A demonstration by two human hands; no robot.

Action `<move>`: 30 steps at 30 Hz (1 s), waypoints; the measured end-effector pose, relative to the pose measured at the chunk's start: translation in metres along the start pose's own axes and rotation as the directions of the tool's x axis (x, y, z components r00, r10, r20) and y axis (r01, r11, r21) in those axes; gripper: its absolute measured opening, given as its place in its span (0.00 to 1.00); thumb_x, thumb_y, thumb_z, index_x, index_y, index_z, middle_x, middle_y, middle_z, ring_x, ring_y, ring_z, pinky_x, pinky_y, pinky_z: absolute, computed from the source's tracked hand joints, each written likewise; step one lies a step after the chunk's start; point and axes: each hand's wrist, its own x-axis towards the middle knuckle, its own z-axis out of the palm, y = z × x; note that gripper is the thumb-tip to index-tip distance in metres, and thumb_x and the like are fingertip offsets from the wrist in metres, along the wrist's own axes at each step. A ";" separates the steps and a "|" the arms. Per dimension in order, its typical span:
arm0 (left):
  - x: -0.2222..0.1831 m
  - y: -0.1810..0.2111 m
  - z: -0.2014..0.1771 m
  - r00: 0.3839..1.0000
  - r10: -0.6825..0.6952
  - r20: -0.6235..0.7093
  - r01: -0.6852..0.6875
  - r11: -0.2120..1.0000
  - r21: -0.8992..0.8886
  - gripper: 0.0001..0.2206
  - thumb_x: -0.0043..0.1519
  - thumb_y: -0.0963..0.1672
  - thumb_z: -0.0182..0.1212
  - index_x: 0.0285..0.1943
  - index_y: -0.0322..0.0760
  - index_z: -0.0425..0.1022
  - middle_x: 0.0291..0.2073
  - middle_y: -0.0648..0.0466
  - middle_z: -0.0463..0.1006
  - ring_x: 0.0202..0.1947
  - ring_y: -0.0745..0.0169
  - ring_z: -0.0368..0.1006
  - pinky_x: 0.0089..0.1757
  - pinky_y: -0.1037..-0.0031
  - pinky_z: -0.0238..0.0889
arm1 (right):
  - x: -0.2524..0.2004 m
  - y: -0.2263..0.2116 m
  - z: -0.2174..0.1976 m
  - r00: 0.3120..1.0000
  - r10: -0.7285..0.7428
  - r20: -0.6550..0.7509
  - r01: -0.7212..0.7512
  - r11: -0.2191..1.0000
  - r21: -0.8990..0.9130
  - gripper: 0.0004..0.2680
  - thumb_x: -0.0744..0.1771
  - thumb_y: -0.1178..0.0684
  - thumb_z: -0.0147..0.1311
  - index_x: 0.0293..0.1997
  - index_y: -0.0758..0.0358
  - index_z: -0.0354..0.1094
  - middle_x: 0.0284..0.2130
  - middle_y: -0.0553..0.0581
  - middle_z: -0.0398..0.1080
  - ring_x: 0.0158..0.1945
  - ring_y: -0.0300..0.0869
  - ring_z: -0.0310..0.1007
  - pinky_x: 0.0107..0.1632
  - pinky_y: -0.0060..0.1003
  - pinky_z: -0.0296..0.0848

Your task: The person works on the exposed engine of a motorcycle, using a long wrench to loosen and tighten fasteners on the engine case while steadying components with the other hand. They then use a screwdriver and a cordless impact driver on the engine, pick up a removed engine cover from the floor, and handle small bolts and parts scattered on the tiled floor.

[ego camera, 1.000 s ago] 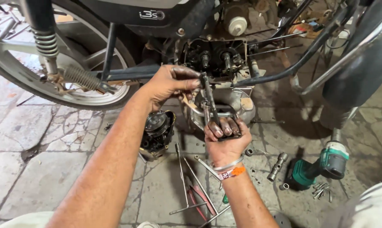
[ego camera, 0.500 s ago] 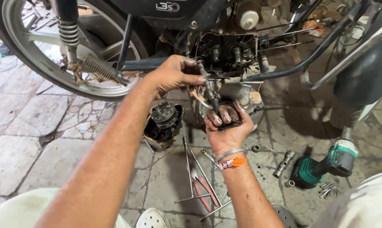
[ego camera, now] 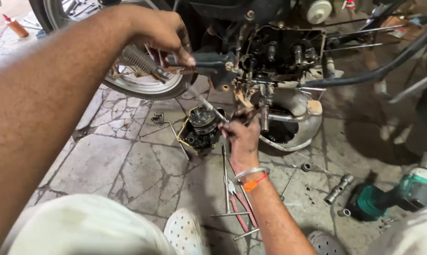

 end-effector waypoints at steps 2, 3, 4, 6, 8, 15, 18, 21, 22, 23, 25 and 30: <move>0.007 -0.006 0.001 0.996 -0.063 -0.056 0.071 0.984 0.161 0.17 0.56 0.47 0.73 0.49 0.32 0.79 0.37 0.51 0.82 0.33 0.55 0.80 0.35 0.63 0.75 | 0.007 0.021 -0.020 1.000 0.020 0.023 -0.016 0.990 -0.142 0.08 0.63 0.63 0.55 0.43 0.66 0.65 0.30 0.56 0.71 0.31 0.44 0.72 0.32 0.38 0.67; 0.013 -0.012 0.005 0.996 -0.014 -0.083 0.033 0.972 0.232 0.16 0.59 0.49 0.70 0.47 0.32 0.81 0.37 0.49 0.83 0.34 0.54 0.81 0.37 0.62 0.75 | 0.008 0.031 -0.028 0.999 0.044 0.020 -0.034 0.927 -0.373 0.07 0.62 0.61 0.56 0.41 0.66 0.66 0.27 0.54 0.71 0.29 0.41 0.72 0.31 0.36 0.67; 0.020 -0.017 0.007 0.993 0.039 -0.108 -0.004 0.952 0.307 0.17 0.61 0.51 0.67 0.45 0.33 0.82 0.37 0.47 0.85 0.36 0.52 0.82 0.39 0.61 0.75 | 0.011 0.041 -0.034 0.998 0.062 0.014 -0.042 0.814 -0.580 0.06 0.62 0.60 0.57 0.39 0.66 0.68 0.25 0.53 0.72 0.27 0.39 0.71 0.30 0.34 0.67; 0.037 -0.042 0.036 0.983 0.134 -0.122 -0.068 0.896 0.439 0.18 0.61 0.52 0.67 0.46 0.34 0.82 0.39 0.44 0.84 0.39 0.48 0.80 0.42 0.58 0.73 | 0.025 0.078 -0.056 0.994 0.106 0.007 -0.076 0.754 -0.653 0.05 0.62 0.58 0.57 0.37 0.66 0.70 0.24 0.52 0.72 0.26 0.37 0.71 0.29 0.33 0.68; 0.049 -0.050 0.062 0.965 0.240 -0.106 -0.143 0.819 0.556 0.18 0.60 0.53 0.67 0.46 0.36 0.82 0.41 0.41 0.83 0.43 0.43 0.79 0.45 0.56 0.71 | 0.033 0.101 -0.073 0.989 0.147 -0.022 -0.116 0.677 -0.726 0.05 0.61 0.57 0.57 0.36 0.66 0.71 0.23 0.51 0.72 0.25 0.36 0.70 0.29 0.32 0.69; 0.090 -0.061 0.090 0.959 0.278 0.056 -0.230 0.647 0.727 0.18 0.59 0.53 0.65 0.46 0.38 0.82 0.44 0.41 0.82 0.48 0.39 0.78 0.47 0.53 0.72 | 0.066 0.150 -0.076 0.877 0.409 -0.253 -0.472 0.629 -0.618 0.08 0.61 0.54 0.59 0.39 0.62 0.70 0.22 0.53 0.71 0.18 0.39 0.67 0.21 0.35 0.63; 0.112 -0.066 0.087 0.929 0.365 0.062 -0.287 0.606 0.742 0.16 0.57 0.51 0.66 0.44 0.37 0.82 0.42 0.42 0.82 0.46 0.40 0.79 0.46 0.53 0.72 | 0.077 0.166 -0.081 0.836 0.468 -0.286 -0.545 0.654 -0.524 0.10 0.60 0.52 0.61 0.41 0.60 0.69 0.24 0.54 0.73 0.18 0.40 0.68 0.20 0.36 0.64; 0.127 -0.067 0.085 0.906 0.415 0.082 -0.327 0.565 0.757 0.15 0.56 0.50 0.65 0.42 0.36 0.82 0.40 0.42 0.83 0.44 0.40 0.80 0.44 0.53 0.73 | 0.081 0.168 -0.076 0.786 0.504 -0.359 -0.619 0.648 -0.444 0.13 0.60 0.50 0.64 0.41 0.65 0.70 0.27 0.57 0.75 0.20 0.42 0.71 0.21 0.37 0.67; 0.132 -0.067 0.086 0.893 0.440 0.098 -0.354 0.550 0.757 0.15 0.56 0.50 0.65 0.42 0.36 0.81 0.40 0.42 0.83 0.43 0.40 0.80 0.44 0.53 0.73 | 0.079 0.166 -0.073 0.767 0.496 -0.407 -0.639 0.643 -0.422 0.15 0.60 0.49 0.67 0.40 0.69 0.70 0.28 0.58 0.75 0.21 0.42 0.73 0.22 0.38 0.69; 0.131 -0.068 0.082 0.896 0.435 0.094 -0.346 0.550 0.760 0.15 0.56 0.50 0.65 0.42 0.36 0.81 0.40 0.42 0.83 0.43 0.40 0.80 0.44 0.53 0.73 | 0.081 0.165 -0.070 0.768 0.500 -0.399 -0.638 0.644 -0.422 0.15 0.60 0.49 0.67 0.40 0.69 0.70 0.28 0.58 0.75 0.21 0.42 0.73 0.22 0.38 0.69; 0.133 -0.065 0.082 0.884 0.459 0.095 -0.369 0.556 0.745 0.14 0.57 0.50 0.64 0.41 0.37 0.81 0.39 0.42 0.82 0.42 0.39 0.80 0.43 0.52 0.73 | 0.080 0.157 -0.073 0.809 0.373 -0.454 -0.586 0.557 -0.589 0.18 0.58 0.47 0.71 0.38 0.75 0.69 0.30 0.62 0.74 0.23 0.42 0.71 0.23 0.40 0.69; 0.133 -0.067 0.083 0.873 0.468 0.141 -0.398 0.513 0.761 0.16 0.56 0.51 0.65 0.43 0.36 0.81 0.39 0.41 0.82 0.43 0.39 0.80 0.44 0.52 0.73 | 0.071 0.133 -0.072 0.795 0.373 -0.478 -0.605 0.445 -0.660 0.20 0.59 0.44 0.69 0.36 0.78 0.69 0.29 0.64 0.73 0.23 0.48 0.72 0.22 0.44 0.70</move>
